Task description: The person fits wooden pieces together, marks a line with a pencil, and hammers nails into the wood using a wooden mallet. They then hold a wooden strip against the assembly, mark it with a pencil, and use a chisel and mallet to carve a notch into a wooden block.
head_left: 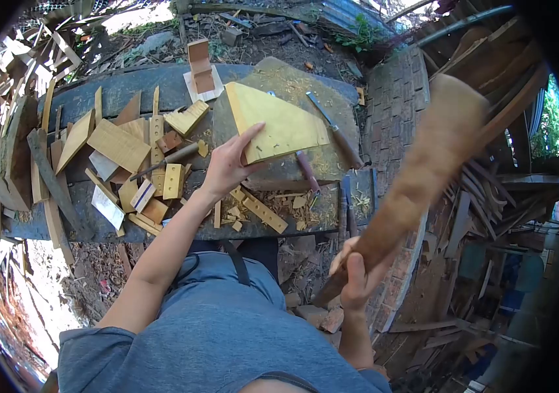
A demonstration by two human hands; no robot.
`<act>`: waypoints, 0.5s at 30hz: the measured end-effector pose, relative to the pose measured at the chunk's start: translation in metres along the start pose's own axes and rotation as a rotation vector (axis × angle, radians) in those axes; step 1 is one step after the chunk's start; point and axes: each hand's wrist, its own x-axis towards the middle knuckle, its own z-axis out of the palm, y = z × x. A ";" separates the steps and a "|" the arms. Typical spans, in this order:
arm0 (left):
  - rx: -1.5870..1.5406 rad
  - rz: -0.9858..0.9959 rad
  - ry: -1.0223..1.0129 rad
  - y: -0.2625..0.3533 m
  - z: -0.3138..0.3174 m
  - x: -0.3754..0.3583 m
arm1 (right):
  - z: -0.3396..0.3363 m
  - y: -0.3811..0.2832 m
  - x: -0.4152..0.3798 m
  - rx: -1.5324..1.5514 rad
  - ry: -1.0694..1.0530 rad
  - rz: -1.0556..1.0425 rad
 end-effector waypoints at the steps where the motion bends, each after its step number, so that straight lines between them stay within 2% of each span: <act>1: 0.007 -0.017 0.018 0.000 0.000 -0.002 | -0.005 0.000 0.002 -0.102 -0.067 0.145; 3: 0.018 -0.041 0.043 -0.001 0.000 -0.002 | -0.006 0.004 0.002 -0.209 -0.166 0.386; 4: 0.025 -0.082 0.029 -0.001 0.000 -0.004 | -0.005 0.007 -0.002 -0.207 -0.172 0.391; 6: 0.031 -0.117 0.018 0.000 0.000 -0.001 | -0.003 0.011 -0.005 -0.389 -0.306 0.424; 8: 0.094 -0.020 0.042 0.003 -0.001 -0.001 | 0.000 0.011 -0.007 -0.451 -0.293 0.384; 10: 0.070 -0.061 0.020 0.004 0.000 -0.001 | 0.001 0.012 -0.013 -0.120 0.039 0.269; 11: 0.049 -0.093 0.011 0.004 0.000 0.000 | 0.001 0.017 -0.013 0.021 0.073 0.115; 12: 0.051 -0.095 0.008 0.004 0.000 0.000 | 0.004 0.018 -0.013 0.022 0.074 0.118; 14: 0.071 -0.075 0.022 0.003 0.001 -0.001 | 0.009 0.020 -0.015 -0.377 -0.106 0.330; 15: 0.071 -0.070 0.015 0.001 0.002 -0.005 | 0.008 0.018 -0.019 -0.375 -0.097 0.331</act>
